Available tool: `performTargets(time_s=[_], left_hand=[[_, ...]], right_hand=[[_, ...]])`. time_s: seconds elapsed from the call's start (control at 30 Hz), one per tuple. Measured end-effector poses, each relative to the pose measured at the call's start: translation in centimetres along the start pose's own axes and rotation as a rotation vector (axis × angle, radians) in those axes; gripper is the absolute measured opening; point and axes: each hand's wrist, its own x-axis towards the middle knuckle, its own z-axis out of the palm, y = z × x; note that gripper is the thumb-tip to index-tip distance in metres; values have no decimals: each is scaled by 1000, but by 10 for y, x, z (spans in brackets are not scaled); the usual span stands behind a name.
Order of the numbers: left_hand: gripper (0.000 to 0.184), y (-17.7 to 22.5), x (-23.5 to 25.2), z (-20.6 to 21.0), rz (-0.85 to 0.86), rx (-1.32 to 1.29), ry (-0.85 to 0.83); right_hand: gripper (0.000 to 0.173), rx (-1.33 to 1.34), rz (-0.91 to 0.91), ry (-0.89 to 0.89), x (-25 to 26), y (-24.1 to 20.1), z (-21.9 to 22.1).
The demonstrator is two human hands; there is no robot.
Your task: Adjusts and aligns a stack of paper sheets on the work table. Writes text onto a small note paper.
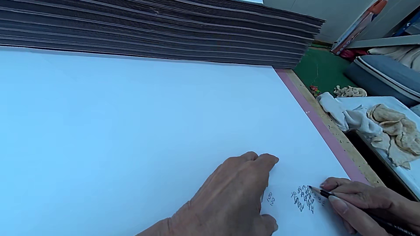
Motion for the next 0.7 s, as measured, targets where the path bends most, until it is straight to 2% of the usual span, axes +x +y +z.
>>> performTargets(time_s=[0.13,0.7], left_hand=[[56,0,0,0,-2,0,-8],[55,-2,0,1,23,22,5]], right_hand=[[6,56,-41,-43,-2,2,-3],[7,33,11,13,-8,1,-5]])
